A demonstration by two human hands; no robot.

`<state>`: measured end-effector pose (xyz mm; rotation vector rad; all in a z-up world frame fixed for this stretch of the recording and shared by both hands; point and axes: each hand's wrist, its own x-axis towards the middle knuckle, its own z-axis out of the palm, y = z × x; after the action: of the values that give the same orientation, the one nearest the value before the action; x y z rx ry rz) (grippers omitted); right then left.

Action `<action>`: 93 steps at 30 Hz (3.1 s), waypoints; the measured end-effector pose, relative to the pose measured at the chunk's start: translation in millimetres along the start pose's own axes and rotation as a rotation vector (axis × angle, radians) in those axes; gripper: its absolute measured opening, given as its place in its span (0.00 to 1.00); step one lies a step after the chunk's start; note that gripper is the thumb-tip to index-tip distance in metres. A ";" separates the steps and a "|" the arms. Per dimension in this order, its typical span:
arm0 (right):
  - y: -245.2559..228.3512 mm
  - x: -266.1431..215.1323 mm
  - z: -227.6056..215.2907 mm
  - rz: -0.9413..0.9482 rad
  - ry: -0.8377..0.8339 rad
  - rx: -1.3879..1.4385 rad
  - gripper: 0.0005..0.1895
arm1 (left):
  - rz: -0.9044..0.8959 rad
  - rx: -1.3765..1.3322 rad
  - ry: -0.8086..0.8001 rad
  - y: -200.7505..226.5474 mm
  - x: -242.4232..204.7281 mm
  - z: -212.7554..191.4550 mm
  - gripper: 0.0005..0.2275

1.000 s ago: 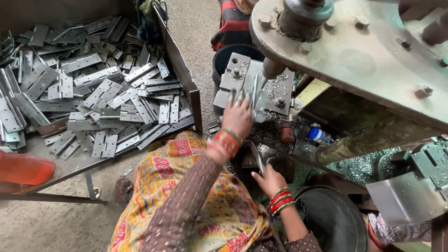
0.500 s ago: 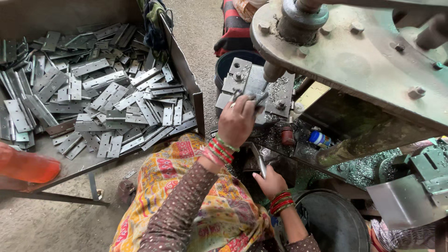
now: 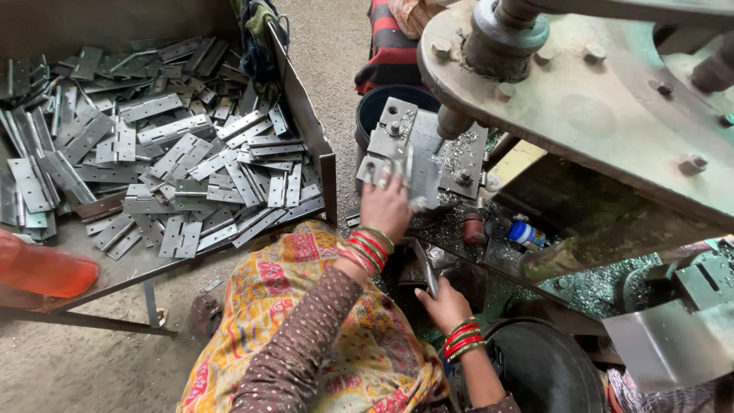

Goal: The person repeatedly picks metal hinge blanks from a bin, places them into a drill press jig, and operates the machine to drill holes. After each cycle, the person removes the processed hinge and returns it to the bin. The process is repeated continuously throughout the clip.

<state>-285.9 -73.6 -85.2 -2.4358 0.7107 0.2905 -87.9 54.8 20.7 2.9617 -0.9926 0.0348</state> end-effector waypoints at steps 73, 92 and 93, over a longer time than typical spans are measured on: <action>70.8 43.7 136.9 -0.043 0.183 0.033 0.22 | -0.002 -0.245 0.148 6.0 62.3 24.4 0.11; 84.5 38.6 138.4 -0.043 0.213 0.034 0.22 | -0.025 -0.199 0.229 -2.3 100.5 26.0 0.10; 87.0 45.5 148.1 -0.056 0.234 0.033 0.22 | -0.019 -0.189 0.228 -3.8 99.2 23.0 0.10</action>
<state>-302.3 -66.0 -262.0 -2.4781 0.7375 -0.0290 -6.1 -2.5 0.4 2.7204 -0.8849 0.2577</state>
